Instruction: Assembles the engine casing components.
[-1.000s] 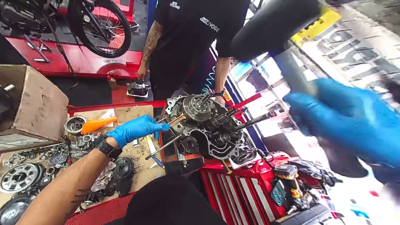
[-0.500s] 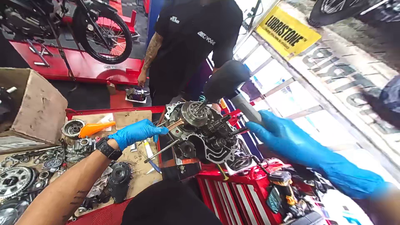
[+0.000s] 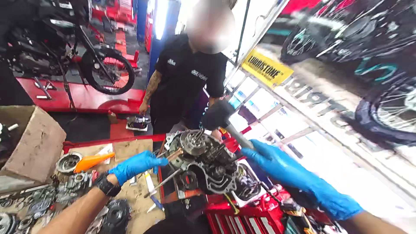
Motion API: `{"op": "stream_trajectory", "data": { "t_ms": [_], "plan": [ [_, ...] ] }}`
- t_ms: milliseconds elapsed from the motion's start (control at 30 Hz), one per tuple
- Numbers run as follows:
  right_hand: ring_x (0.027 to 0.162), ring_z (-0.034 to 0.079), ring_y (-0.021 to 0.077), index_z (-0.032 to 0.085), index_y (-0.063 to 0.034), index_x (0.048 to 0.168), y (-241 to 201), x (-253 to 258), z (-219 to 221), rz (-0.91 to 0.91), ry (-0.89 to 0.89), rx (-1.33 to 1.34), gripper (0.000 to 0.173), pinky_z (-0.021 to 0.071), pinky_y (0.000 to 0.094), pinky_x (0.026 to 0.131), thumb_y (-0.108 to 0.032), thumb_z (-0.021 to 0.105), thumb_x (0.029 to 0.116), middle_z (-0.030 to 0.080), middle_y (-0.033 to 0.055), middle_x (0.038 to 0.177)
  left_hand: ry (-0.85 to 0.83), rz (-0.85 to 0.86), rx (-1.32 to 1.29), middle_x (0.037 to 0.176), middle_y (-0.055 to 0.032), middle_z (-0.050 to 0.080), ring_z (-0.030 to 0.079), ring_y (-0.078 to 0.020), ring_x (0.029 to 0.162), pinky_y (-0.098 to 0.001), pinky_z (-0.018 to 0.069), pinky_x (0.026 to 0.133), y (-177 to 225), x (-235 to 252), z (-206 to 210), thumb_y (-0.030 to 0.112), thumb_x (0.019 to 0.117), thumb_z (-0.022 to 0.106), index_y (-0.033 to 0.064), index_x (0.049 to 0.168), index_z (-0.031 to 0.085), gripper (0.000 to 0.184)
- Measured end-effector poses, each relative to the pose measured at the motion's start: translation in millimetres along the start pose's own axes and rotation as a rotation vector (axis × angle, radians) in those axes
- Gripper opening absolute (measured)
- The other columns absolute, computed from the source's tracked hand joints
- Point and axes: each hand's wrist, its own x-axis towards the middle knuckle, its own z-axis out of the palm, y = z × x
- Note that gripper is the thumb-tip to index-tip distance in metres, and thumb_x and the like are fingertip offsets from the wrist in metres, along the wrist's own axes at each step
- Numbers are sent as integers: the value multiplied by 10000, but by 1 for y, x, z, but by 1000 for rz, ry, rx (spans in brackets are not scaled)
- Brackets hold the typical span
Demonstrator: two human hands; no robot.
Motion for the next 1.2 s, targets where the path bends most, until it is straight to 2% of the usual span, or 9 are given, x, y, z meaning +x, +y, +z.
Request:
{"op": "stream_trajectory", "data": {
  "t_ms": [100,333,533,767,900,1000,1200],
  "plan": [
    [642,609,184,612,-138,1098,9,4,4,-15,-8,3,374,517,421,600,-490,496,1045,599,30,750,-18,-3,-18,531,88,515,368,-25,439,-255,310,458,-2,4,-1,490,1019,563,139,650,662,518],
    [618,578,163,603,-148,1067,14,6,6,-41,-45,46,345,494,395,589,-475,499,1046,565,18,723,-33,-50,-78,512,90,480,343,-29,427,-246,298,453,-4,6,0,486,1009,590,142,632,642,513],
    [587,576,143,599,-170,1048,17,8,6,-46,-59,63,356,497,366,562,-512,503,1032,566,0,700,-46,-51,-89,526,96,505,345,-19,433,-236,292,456,-4,4,-1,477,1022,574,146,640,653,512],
    [562,563,115,607,-192,998,15,5,5,-49,-12,76,340,478,336,528,-519,516,1021,559,-27,670,-40,-47,-97,517,88,505,342,-22,425,-236,284,447,-4,4,0,483,1018,580,139,631,650,522],
    [530,554,115,600,-195,1017,8,4,0,-73,-18,124,356,474,325,493,-537,498,1017,553,-26,658,-46,-42,-99,511,93,479,323,-21,422,-235,273,442,-5,4,0,489,1019,572,140,637,650,522],
    [580,570,142,607,-174,1045,3,7,2,-46,-82,87,348,486,364,548,-508,508,1030,567,-3,696,-47,-49,-114,509,92,485,324,-20,421,-231,268,440,-4,4,-1,484,1019,576,141,633,648,522],
    [571,572,132,608,-187,1054,6,9,6,-43,-107,122,343,494,346,544,-515,511,1023,568,-12,691,-51,-46,-109,499,92,445,297,-22,408,-227,243,425,-4,3,-1,490,1027,560,144,642,645,525]
  ]
}}
